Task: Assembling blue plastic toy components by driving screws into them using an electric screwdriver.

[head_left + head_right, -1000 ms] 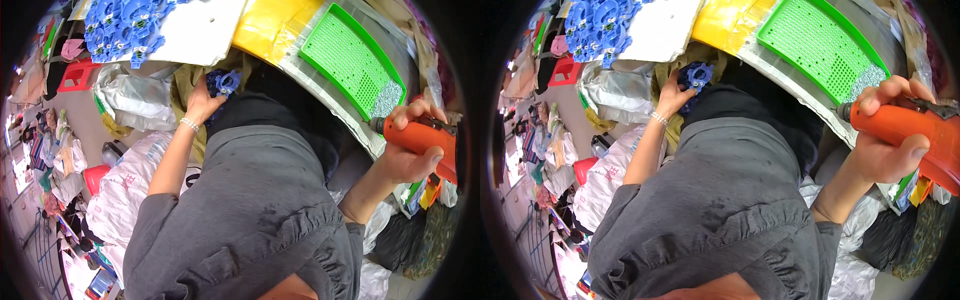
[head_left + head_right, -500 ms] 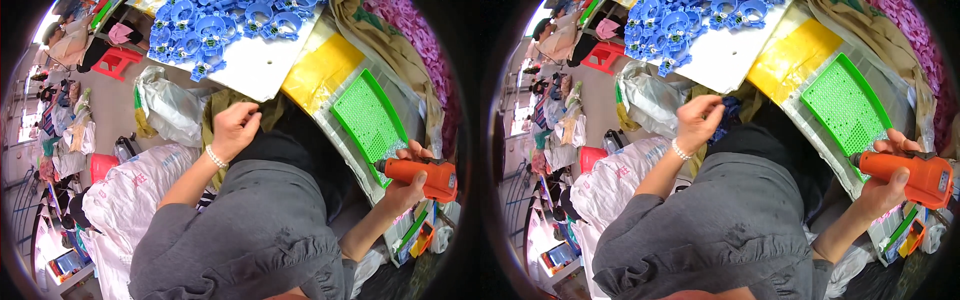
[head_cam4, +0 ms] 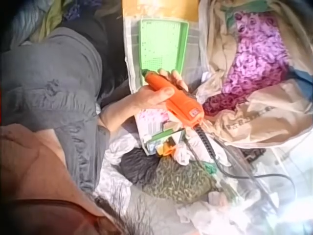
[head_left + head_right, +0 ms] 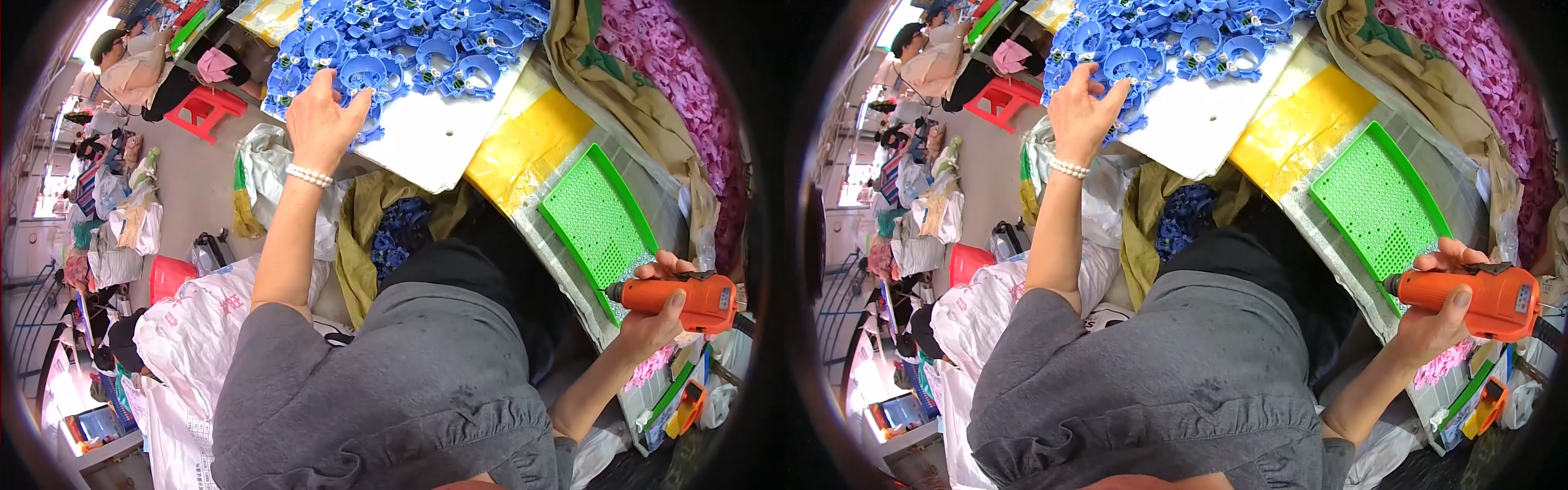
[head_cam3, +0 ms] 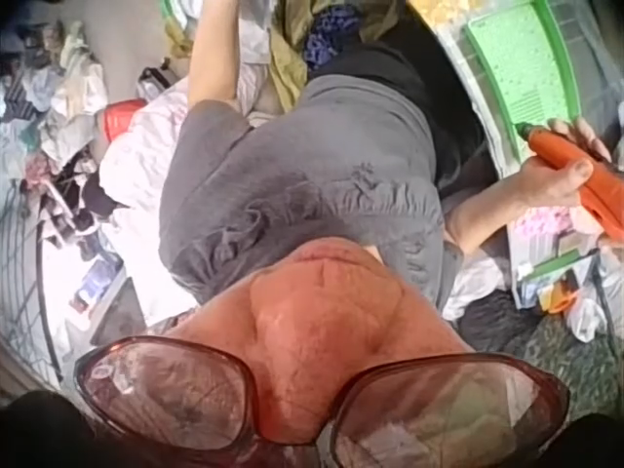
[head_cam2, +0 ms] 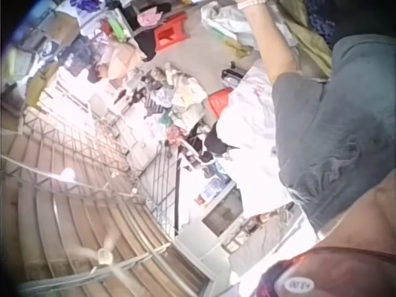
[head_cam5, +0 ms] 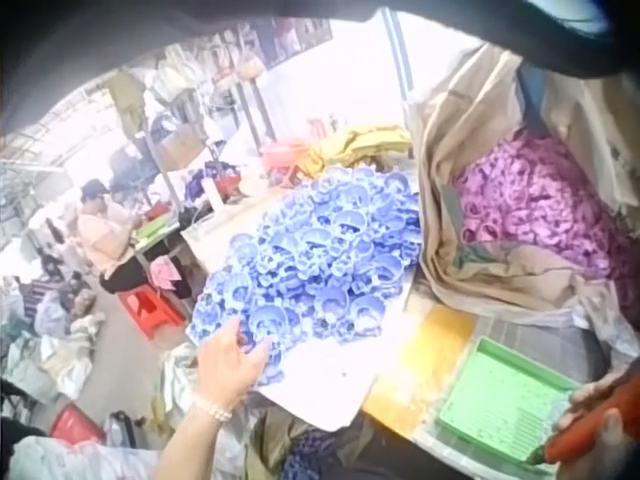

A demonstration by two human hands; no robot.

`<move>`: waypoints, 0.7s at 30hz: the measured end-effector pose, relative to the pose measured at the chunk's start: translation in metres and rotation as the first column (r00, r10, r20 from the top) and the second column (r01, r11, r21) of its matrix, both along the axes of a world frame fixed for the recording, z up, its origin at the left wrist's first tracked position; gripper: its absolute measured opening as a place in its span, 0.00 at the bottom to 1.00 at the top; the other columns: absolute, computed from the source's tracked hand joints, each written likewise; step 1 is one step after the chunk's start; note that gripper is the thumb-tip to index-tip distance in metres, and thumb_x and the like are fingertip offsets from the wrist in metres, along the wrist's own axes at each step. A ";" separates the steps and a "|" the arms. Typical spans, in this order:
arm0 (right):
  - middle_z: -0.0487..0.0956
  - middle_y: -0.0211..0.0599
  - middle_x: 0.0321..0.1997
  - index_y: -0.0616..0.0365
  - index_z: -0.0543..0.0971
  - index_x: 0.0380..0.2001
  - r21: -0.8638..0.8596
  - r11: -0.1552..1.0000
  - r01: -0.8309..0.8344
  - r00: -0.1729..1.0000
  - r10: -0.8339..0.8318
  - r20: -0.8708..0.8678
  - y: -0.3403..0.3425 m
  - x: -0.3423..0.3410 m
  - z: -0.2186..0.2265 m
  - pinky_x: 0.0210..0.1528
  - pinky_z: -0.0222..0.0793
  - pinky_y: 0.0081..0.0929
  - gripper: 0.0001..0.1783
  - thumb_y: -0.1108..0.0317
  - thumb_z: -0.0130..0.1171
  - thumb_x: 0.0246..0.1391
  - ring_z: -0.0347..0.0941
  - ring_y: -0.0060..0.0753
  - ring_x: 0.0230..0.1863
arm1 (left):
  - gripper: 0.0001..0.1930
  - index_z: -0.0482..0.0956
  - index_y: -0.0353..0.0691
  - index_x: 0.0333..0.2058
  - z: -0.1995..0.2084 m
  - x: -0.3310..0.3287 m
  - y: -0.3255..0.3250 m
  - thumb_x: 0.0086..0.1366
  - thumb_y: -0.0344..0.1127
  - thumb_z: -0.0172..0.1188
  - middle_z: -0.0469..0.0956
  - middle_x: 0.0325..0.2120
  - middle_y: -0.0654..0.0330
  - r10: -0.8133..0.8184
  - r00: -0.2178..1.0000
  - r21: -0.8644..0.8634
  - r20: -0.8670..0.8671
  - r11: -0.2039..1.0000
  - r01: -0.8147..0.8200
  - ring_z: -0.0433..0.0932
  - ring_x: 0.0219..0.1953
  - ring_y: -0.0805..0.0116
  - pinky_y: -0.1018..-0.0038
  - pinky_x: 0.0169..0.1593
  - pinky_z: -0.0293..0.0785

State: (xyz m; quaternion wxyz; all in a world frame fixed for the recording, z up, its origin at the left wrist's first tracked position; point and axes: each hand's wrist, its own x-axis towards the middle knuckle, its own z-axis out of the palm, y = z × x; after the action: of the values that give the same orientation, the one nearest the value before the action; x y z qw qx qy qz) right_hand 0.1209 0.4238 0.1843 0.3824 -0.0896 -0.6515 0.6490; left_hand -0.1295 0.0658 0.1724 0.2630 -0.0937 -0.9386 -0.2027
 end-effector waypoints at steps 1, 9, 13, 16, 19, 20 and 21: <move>0.74 0.47 0.43 0.62 0.67 0.48 -0.006 1.000 -0.004 1.000 0.004 -0.004 0.000 0.000 -0.001 0.35 0.69 0.27 0.27 0.51 0.56 0.54 0.72 0.33 0.34 | 0.26 0.75 0.33 0.35 0.000 -0.004 0.004 0.46 0.51 0.64 0.78 0.21 0.52 -0.001 1.000 0.000 -0.001 1.000 0.001 0.78 0.25 0.53 0.64 0.30 0.73; 0.74 0.48 0.40 0.64 0.67 0.47 -0.046 0.999 0.000 1.000 0.000 -0.011 0.002 0.002 -0.003 0.37 0.70 0.27 0.27 0.52 0.56 0.54 0.73 0.32 0.31 | 0.30 0.71 0.36 0.35 0.007 -0.011 0.027 0.42 0.56 0.65 0.78 0.19 0.47 0.179 0.981 -0.244 0.071 0.957 -0.157 0.79 0.26 0.48 0.59 0.31 0.74; 0.74 0.47 0.41 0.64 0.66 0.48 -0.028 0.999 0.031 0.999 -0.031 -0.011 0.002 0.003 -0.004 0.35 0.70 0.26 0.28 0.52 0.56 0.53 0.73 0.31 0.32 | 0.34 0.75 0.36 0.42 0.000 -0.017 0.024 0.41 0.57 0.64 0.79 0.21 0.48 0.209 0.975 -0.207 0.077 0.960 -0.190 0.79 0.28 0.49 0.61 0.34 0.75; 0.74 0.47 0.41 0.64 0.66 0.48 -0.022 0.999 0.033 0.999 -0.033 -0.014 0.002 0.004 -0.003 0.33 0.70 0.25 0.29 0.52 0.56 0.53 0.73 0.31 0.31 | 0.32 0.76 0.37 0.43 0.000 -0.016 0.024 0.41 0.55 0.63 0.79 0.21 0.51 0.242 0.969 -0.188 0.055 0.955 -0.228 0.80 0.29 0.52 0.63 0.36 0.75; 0.74 0.47 0.41 0.64 0.65 0.48 -0.021 0.999 0.028 0.999 -0.028 -0.016 0.004 0.003 -0.005 0.31 0.70 0.24 0.29 0.52 0.57 0.53 0.73 0.31 0.32 | 0.32 0.77 0.38 0.42 0.002 -0.013 0.018 0.41 0.54 0.63 0.79 0.21 0.53 0.232 0.972 -0.159 0.037 0.962 -0.223 0.80 0.29 0.53 0.64 0.36 0.74; 0.74 0.47 0.41 0.64 0.65 0.49 -0.019 0.999 0.029 0.999 -0.029 -0.015 0.004 0.004 -0.005 0.31 0.70 0.24 0.29 0.52 0.57 0.53 0.73 0.31 0.32 | 0.32 0.75 0.35 0.43 0.003 -0.013 0.019 0.42 0.53 0.63 0.79 0.21 0.50 0.197 0.980 -0.138 0.029 0.972 -0.191 0.79 0.28 0.50 0.62 0.35 0.74; 0.74 0.47 0.41 0.64 0.65 0.49 -0.019 0.999 0.035 0.999 -0.035 -0.014 0.004 0.005 -0.004 0.31 0.70 0.24 0.29 0.52 0.57 0.53 0.73 0.31 0.32 | 0.32 0.73 0.33 0.43 0.003 -0.013 0.019 0.44 0.52 0.62 0.78 0.21 0.46 0.163 0.986 -0.118 0.020 0.980 -0.160 0.79 0.28 0.48 0.60 0.35 0.74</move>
State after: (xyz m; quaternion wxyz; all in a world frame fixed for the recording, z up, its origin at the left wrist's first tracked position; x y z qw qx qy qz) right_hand 0.1259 0.4279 0.1799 0.3974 -0.0998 -0.6411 0.6489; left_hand -0.1424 0.0853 0.1756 0.2589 -0.0293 -0.9571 -0.1272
